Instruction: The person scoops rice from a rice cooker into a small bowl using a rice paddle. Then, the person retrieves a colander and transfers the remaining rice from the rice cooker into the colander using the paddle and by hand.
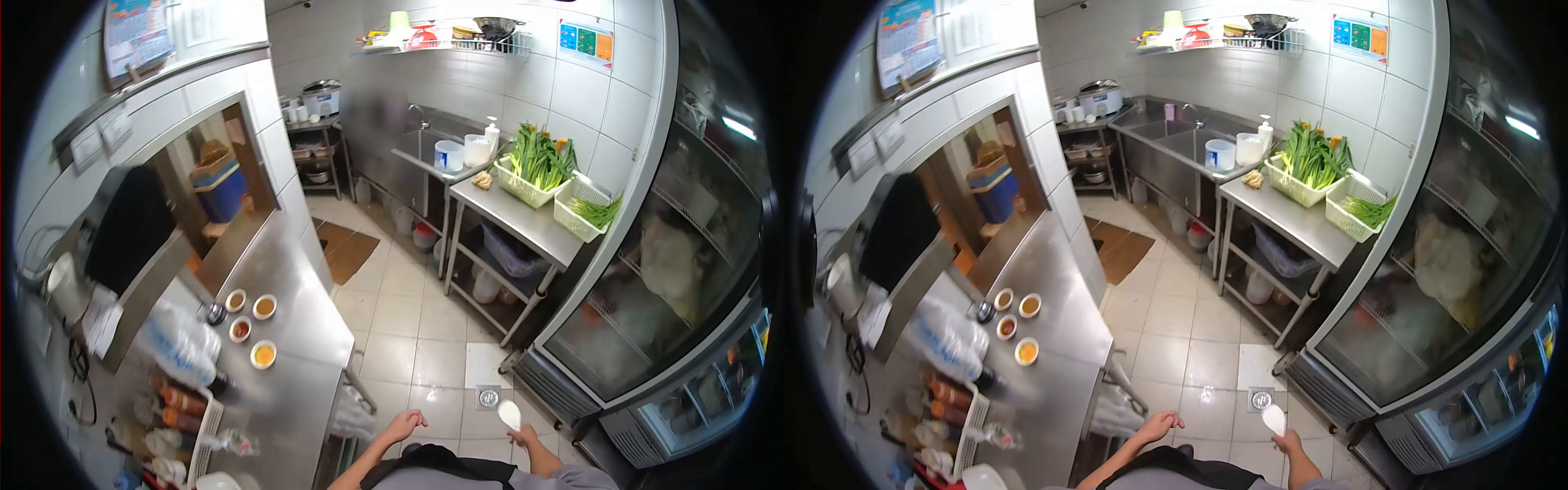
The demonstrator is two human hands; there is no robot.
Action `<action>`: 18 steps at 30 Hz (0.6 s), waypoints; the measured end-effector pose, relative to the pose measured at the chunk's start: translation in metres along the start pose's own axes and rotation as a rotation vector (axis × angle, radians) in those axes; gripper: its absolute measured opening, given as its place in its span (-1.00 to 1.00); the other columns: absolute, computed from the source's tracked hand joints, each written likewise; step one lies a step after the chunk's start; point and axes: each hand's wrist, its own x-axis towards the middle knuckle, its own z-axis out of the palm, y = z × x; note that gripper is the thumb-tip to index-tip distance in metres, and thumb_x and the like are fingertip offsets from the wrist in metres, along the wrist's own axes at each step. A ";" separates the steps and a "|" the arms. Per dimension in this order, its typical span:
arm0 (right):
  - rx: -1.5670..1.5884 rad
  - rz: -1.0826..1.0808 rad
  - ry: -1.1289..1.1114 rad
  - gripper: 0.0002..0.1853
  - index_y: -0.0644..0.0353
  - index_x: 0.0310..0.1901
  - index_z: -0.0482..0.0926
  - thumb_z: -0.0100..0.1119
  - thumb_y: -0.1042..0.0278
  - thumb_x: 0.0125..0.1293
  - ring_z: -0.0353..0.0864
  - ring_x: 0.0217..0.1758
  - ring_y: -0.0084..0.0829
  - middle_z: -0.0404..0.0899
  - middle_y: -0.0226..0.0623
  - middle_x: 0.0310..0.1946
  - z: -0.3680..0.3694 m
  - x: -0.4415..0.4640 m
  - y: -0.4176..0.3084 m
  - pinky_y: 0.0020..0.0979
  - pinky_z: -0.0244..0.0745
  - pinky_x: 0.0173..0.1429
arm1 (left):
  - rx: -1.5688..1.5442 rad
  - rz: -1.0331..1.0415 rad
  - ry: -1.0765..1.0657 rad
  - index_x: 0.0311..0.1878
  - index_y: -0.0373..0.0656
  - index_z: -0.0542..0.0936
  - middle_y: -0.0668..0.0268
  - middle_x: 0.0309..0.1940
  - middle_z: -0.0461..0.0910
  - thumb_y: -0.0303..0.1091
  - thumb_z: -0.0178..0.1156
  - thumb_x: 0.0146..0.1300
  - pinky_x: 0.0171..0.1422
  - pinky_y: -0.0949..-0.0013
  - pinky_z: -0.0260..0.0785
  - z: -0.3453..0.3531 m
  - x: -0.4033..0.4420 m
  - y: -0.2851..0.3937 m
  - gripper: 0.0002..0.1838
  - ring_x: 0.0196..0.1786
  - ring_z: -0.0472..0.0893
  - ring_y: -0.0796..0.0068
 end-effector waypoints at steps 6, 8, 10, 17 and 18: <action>0.008 0.390 0.236 -0.53 0.18 -0.36 0.62 0.29 -0.09 -0.18 0.60 -0.42 -0.24 0.59 -0.14 -0.51 0.012 -0.015 0.081 -0.28 0.47 -0.32 | -0.088 -0.030 -0.172 -0.34 -0.28 0.48 0.26 -0.34 0.55 -0.58 -0.12 0.13 0.02 0.47 0.32 -0.048 0.112 0.021 -0.84 -0.17 0.51 0.51; -0.006 0.467 0.239 -0.52 0.17 -0.35 0.62 0.28 -0.10 -0.18 0.59 -0.39 -0.22 0.59 -0.13 -0.48 0.010 -0.012 0.070 -0.27 0.47 -0.30 | -0.068 -0.065 -0.228 -0.24 -0.30 0.48 0.28 -0.31 0.55 -0.51 -0.04 0.18 0.00 0.50 0.33 -0.064 0.149 0.022 -0.86 -0.16 0.51 0.53; -0.030 0.487 0.234 -0.51 0.16 -0.33 0.61 0.28 -0.11 -0.18 0.59 -0.36 -0.21 0.59 -0.12 -0.46 0.002 0.011 0.052 -0.26 0.46 -0.27 | -0.091 -0.065 -0.208 -0.19 -0.29 0.49 0.28 -0.30 0.55 -0.48 -0.01 0.19 -0.01 0.50 0.33 -0.077 0.190 0.020 -0.84 -0.16 0.52 0.55; -0.230 0.127 0.208 -0.47 0.14 -0.28 0.60 0.26 -0.15 -0.18 0.58 -0.26 -0.17 0.59 -0.10 -0.37 -0.064 0.178 -0.068 -0.24 0.46 -0.19 | -0.004 -0.112 -0.131 -0.10 -0.22 0.50 0.30 -0.31 0.58 -0.34 0.03 0.20 -0.02 0.48 0.33 -0.126 0.313 0.013 -0.76 -0.17 0.52 0.56; -0.288 0.008 0.209 -0.46 0.14 -0.28 0.60 0.26 -0.16 -0.18 0.58 -0.25 -0.16 0.59 -0.09 -0.36 -0.077 0.215 -0.094 -0.23 0.46 -0.18 | 0.067 -0.102 -0.115 -0.09 -0.20 0.51 0.26 -0.30 0.59 -0.31 0.04 0.20 -0.03 0.46 0.34 -0.138 0.331 0.010 -0.74 -0.17 0.53 0.54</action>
